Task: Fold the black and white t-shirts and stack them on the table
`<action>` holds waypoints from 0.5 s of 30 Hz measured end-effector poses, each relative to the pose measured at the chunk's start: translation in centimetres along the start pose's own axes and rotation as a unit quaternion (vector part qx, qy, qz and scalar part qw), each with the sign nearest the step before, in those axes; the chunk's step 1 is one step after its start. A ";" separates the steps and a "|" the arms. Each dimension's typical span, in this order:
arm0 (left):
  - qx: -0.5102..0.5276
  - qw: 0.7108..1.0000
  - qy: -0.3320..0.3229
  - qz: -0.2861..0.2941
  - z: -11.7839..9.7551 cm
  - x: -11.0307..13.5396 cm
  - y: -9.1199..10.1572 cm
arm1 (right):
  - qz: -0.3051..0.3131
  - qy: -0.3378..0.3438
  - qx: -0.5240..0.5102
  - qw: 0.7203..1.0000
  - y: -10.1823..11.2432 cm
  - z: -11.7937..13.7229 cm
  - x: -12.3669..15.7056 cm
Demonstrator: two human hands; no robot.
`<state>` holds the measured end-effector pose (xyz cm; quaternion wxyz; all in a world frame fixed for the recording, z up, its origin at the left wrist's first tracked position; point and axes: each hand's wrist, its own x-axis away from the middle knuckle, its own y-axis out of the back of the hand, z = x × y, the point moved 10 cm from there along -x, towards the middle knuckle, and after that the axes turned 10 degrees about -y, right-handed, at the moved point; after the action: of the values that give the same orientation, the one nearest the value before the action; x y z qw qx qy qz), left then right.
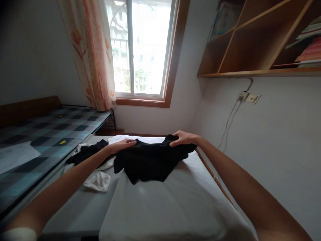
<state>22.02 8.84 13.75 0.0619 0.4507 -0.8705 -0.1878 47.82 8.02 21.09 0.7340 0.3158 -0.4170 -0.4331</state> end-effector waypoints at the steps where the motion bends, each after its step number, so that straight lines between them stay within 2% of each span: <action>1: -0.060 0.996 0.011 0.061 0.3 0.6 -0.9 | 0.035 -0.027 0.027 0.999 -1.4 -1.0 0.6; 2: -0.130 0.986 0.019 0.105 0.8 1.2 -1.5 | 0.046 -0.049 0.057 0.996 -2.5 -2.1 1.1; 3: -0.201 0.972 0.021 0.124 1.2 1.7 -1.5 | 0.040 -0.062 0.082 0.994 -3.2 -3.0 1.5; 5: -0.302 0.948 0.003 0.098 1.6 2.1 -0.9 | -0.010 -0.043 0.094 0.995 -3.9 -3.8 2.0; 6: -0.317 0.946 -0.014 0.071 1.5 2.1 -0.7 | -0.039 -0.015 0.074 0.996 -4.0 -3.8 2.3; 8: -0.275 0.960 -0.047 0.032 1.4 2.1 -0.6 | -0.093 0.036 -0.011 0.995 -3.7 -3.8 3.0; 11: -0.137 0.989 -0.064 -0.004 1.2 2.3 -0.5 | -0.139 0.053 -0.194 0.970 -3.0 -4.7 4.1; 13: -0.071 0.996 -0.043 -0.030 1.1 2.9 0.1 | -0.116 0.050 -0.279 0.952 -3.6 -5.0 4.7; 15: -0.045 0.999 0.002 -0.023 1.2 3.8 0.3 | -0.059 0.031 -0.295 0.953 -4.9 -5.1 5.3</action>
<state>19.21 6.22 12.53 0.0798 0.4682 -0.8502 -0.2273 52.03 1.74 16.55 0.7802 0.1231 -0.2280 -0.5694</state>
